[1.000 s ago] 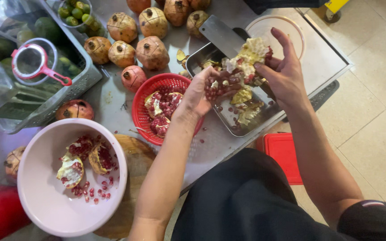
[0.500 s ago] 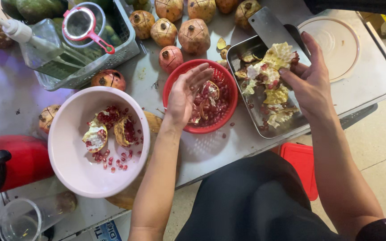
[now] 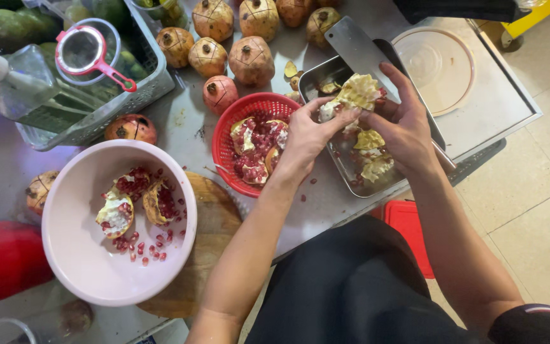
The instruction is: The person uses a knife to cut a pomegranate and then separates the seeds by hand into a red colander. Pomegranate peels are placed into a metal tray, and the seeds accumulate in the colander.
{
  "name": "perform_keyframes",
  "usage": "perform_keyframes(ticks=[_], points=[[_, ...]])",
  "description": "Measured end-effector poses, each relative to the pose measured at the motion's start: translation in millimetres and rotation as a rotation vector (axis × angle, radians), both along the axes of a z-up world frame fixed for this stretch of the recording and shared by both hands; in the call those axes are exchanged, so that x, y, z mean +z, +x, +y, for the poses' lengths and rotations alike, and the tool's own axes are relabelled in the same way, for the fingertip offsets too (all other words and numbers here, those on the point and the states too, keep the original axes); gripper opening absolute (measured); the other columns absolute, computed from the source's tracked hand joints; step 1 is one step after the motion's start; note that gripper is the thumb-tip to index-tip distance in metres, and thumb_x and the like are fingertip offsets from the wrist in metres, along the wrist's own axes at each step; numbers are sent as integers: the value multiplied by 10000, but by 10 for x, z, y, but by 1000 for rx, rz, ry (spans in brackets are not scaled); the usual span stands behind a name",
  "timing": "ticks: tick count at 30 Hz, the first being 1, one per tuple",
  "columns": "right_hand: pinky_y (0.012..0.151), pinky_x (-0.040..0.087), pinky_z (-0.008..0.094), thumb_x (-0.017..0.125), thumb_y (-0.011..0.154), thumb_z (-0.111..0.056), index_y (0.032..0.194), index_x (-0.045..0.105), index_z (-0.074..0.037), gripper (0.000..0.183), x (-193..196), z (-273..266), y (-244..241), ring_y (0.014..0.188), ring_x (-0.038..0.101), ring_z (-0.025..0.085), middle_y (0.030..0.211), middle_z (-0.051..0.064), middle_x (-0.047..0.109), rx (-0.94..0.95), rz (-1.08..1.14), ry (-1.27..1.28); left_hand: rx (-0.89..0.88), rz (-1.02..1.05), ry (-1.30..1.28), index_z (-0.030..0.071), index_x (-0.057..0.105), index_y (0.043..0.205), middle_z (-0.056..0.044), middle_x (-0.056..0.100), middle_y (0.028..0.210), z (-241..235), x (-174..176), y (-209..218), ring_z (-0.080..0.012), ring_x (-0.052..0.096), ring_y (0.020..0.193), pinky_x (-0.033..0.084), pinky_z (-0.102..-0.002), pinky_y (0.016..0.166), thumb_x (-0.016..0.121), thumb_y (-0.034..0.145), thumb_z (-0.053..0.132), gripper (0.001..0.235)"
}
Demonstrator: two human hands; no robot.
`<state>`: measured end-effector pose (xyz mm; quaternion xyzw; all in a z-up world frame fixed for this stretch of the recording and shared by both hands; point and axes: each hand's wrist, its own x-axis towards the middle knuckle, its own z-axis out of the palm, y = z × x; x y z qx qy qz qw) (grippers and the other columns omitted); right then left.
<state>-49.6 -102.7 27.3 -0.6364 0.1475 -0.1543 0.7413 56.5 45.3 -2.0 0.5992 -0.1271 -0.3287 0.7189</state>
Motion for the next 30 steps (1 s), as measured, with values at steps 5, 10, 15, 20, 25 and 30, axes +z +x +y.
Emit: perform_keyframes(ticks=[5,10,15,20,25,30], points=[[989,586,322,656,955,101,1657,239,-57,832,30,-27,-57,1116,703,192,1207,184,715,-2,-7,-60,-62,202,-141,-53,733,1173,-87,773,980,-76,-83,10,-141,727,802,616,-296,693,873,789,155,459],[965,594,320,682,960,106,1674,234,-105,868,96,-39,-79,1106,716,172,1208,173,732,-13,32,-317,-122,214,-83,-40,745,1189,-92,770,956,-114,-59,75,-147,720,776,617,-297,670,844,765,109,460],[899,589,300,665,945,103,1713,155,-166,960,144,-125,-61,1023,726,142,1091,145,755,49,135,-292,-233,100,-19,-27,725,1198,-103,788,986,-93,45,142,-131,739,847,609,-275,781,871,761,78,473],[865,587,296,701,949,101,1727,104,-189,1022,168,-163,-78,992,705,125,1071,136,736,94,104,-292,-310,41,84,-24,752,1192,-106,797,960,-81,108,231,-132,742,816,609,-283,746,830,747,48,457],[861,593,319,717,945,94,1719,65,-207,1055,208,-168,-92,996,722,148,1114,155,755,122,96,-456,-361,73,108,-30,755,1183,-119,802,948,-118,108,284,-135,747,780,620,-274,704,807,751,39,440],[839,592,364,753,906,59,1700,96,-234,1071,266,-184,-74,983,753,194,1145,165,761,62,179,-581,-418,9,179,-16,770,1149,-88,792,917,-147,126,353,-112,733,751,606,-246,682,813,746,47,410]])
